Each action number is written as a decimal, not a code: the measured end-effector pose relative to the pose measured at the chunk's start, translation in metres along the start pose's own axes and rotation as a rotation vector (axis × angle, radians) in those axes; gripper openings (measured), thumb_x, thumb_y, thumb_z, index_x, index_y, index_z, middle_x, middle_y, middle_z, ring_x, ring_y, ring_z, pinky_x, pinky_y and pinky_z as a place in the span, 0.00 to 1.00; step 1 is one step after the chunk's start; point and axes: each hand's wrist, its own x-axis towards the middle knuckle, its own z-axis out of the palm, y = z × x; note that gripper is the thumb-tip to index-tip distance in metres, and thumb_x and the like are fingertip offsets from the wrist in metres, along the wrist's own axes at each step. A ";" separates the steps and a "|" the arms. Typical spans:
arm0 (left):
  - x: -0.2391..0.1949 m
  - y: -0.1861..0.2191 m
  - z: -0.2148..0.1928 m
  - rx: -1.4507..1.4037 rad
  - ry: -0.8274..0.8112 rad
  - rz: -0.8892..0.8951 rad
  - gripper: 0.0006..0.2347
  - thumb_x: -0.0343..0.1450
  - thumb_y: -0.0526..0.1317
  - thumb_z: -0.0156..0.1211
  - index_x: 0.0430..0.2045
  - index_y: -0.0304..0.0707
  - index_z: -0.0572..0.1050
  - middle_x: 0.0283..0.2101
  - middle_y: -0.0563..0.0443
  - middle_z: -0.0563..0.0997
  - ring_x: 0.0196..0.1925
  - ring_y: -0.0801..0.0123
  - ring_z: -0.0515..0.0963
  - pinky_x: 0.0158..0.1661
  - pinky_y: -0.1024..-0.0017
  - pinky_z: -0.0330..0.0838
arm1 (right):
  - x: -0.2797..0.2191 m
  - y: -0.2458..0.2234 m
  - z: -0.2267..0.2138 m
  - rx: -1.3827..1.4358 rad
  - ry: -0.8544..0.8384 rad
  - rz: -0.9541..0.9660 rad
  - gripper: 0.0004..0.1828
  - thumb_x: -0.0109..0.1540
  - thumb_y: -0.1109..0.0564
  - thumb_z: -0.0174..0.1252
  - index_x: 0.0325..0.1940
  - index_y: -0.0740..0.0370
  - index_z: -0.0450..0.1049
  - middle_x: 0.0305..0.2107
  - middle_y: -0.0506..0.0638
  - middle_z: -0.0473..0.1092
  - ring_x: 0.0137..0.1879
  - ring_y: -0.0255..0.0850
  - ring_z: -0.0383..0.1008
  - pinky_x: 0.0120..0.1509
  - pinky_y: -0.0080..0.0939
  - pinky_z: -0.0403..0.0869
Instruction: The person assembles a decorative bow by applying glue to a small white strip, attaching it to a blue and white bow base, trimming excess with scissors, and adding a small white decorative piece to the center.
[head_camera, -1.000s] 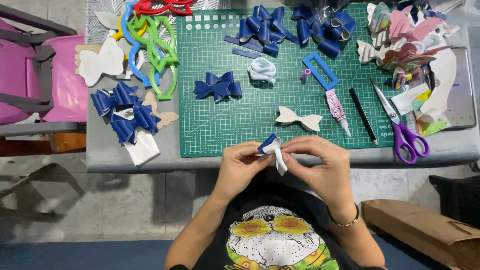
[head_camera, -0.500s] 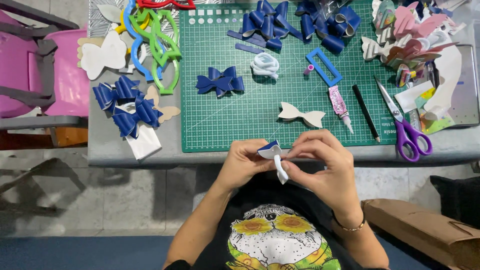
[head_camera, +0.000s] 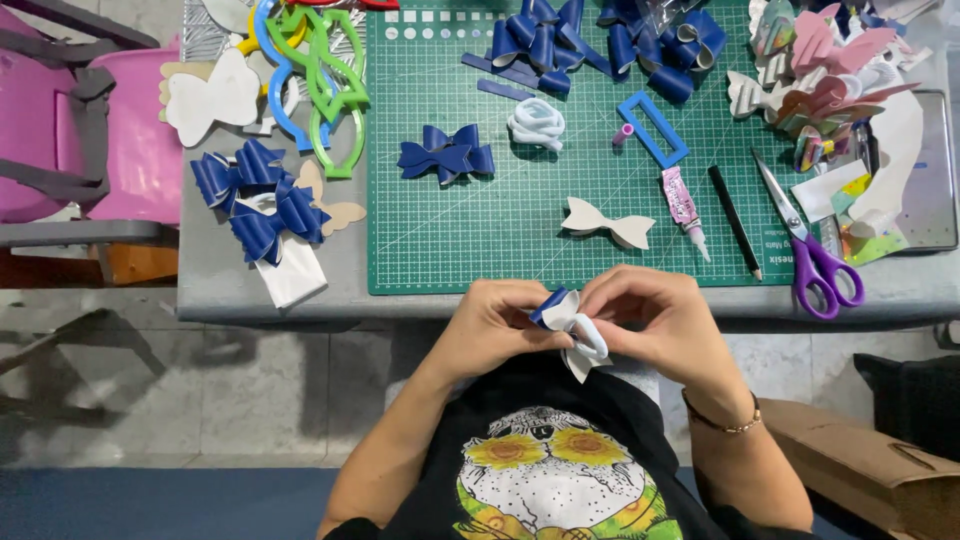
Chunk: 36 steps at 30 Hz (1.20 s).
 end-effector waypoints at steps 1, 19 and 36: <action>0.000 0.001 0.000 0.000 0.001 0.001 0.08 0.63 0.28 0.76 0.32 0.27 0.83 0.28 0.50 0.79 0.35 0.79 0.78 0.32 0.82 0.79 | 0.001 0.002 -0.001 -0.001 -0.001 0.000 0.07 0.53 0.63 0.73 0.31 0.68 0.81 0.31 0.57 0.80 0.35 0.36 0.80 0.40 0.38 0.83; 0.002 -0.037 0.003 -0.101 0.018 0.021 0.08 0.59 0.26 0.78 0.25 0.30 0.83 0.28 0.48 0.82 0.34 0.78 0.79 0.33 0.79 0.76 | -0.005 -0.033 0.003 -0.178 0.065 -0.079 0.11 0.49 0.67 0.76 0.29 0.66 0.80 0.29 0.56 0.79 0.32 0.41 0.84 0.42 0.40 0.85; 0.004 -0.030 0.021 0.119 0.069 0.139 0.06 0.62 0.29 0.78 0.25 0.31 0.84 0.26 0.47 0.82 0.29 0.75 0.80 0.31 0.79 0.74 | -0.016 -0.029 -0.015 -0.299 0.057 -0.034 0.13 0.52 0.65 0.73 0.38 0.59 0.79 0.30 0.50 0.83 0.38 0.41 0.87 0.49 0.44 0.82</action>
